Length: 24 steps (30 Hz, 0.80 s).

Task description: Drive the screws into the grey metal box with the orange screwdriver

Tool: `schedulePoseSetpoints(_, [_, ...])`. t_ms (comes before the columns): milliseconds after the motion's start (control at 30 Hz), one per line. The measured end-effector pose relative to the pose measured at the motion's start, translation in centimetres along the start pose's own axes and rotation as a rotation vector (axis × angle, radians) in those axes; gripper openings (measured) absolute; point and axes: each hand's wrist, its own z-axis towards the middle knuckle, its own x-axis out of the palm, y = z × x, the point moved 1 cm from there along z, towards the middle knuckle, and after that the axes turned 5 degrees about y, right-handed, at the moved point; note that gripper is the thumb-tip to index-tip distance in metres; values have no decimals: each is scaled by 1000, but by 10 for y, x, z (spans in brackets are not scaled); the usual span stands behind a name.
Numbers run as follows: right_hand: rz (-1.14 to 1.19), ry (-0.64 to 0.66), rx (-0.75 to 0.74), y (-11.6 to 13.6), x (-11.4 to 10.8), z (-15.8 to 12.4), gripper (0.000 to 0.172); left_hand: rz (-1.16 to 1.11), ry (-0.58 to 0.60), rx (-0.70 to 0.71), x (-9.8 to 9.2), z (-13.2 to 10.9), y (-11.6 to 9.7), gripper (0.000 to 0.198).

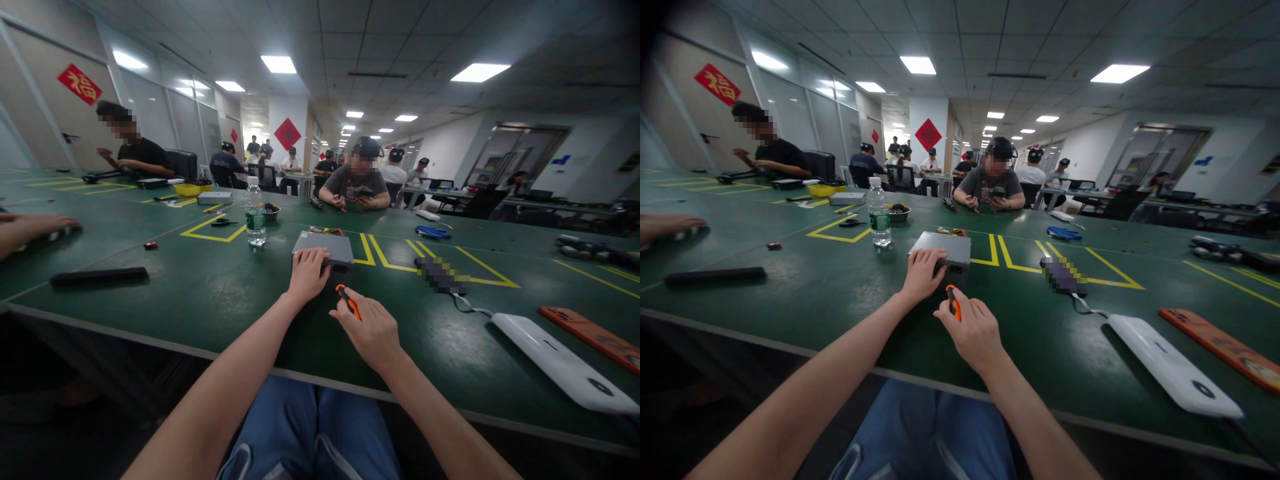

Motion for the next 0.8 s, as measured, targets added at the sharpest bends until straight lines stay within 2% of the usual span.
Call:
schedulePoseSetpoints(100, [20,37,-53,1,0,1,8,8,14,-4,0,0,0,23])
schedulePoseSetpoints(200, [43,25,-109,2,2,2,15,10,11,-5,0,0,0,24])
schedulePoseSetpoints(433, [46,-4,-32,-1,3,2,4,22,21,6,0,0,1,24])
schedulePoseSetpoints(567, [19,26,-71,0,4,0,10,27,18,8,-1,0,0,24])
schedulePoseSetpoints(800, [-39,-24,-76,-4,6,-1,22,7,6,16,1,0,1,23])
